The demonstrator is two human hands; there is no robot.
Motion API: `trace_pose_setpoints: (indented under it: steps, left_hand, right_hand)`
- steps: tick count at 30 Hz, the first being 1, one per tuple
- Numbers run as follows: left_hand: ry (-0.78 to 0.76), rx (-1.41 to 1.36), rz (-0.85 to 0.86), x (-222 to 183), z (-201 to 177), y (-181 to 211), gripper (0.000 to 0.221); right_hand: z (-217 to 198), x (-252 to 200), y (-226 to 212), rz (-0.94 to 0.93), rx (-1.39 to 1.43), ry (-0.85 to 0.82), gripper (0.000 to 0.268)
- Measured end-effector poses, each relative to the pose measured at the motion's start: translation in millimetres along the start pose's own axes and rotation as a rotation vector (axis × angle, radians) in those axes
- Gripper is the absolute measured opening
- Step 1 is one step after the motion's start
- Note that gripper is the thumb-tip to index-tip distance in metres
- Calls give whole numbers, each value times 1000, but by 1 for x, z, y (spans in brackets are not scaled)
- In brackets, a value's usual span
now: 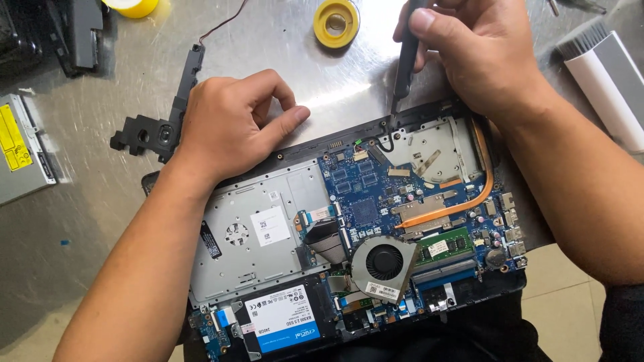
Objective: Installing internal speakers into a laptop, involving unscrewing components, positioning the speakers, and connecting the internal wiring.
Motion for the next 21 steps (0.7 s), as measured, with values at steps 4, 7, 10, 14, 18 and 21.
trace_pose_setpoints:
  steps: [4,7,10,14,18,21]
  left_hand:
    - [-2,4,-9,0,0,0,21]
    - [1,-3,-7,0,0,1,21]
    - [3,0,1,0,0,1,21]
    - [-3,7,-7,0,0,1,21]
    - [5,20,-13,1,-1,1,22]
    - [-12,23,-38,1,0,1,21]
  right_hand:
    - [1,-1,2,-16,68,15,19]
    - [0,-1,1,-48,71,-11,22]
    - [-1,-1,0,-62,46,-22,21]
    - [-1,-4,-12,-113,-63,-79,19]
    - [-13,-6,-11,-171,-199,-71,17]
    - [-22,-7,0,-212,-184,15,12]
Point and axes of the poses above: each hand's wrist, its own x-axis towards the middle knuckle, its own z-axis out of the palm, y = z × x, the point moved 3 cm from there along x, towards the middle knuckle, and after that the axes turned 15 degrees about -y, right-handed, at the moved point
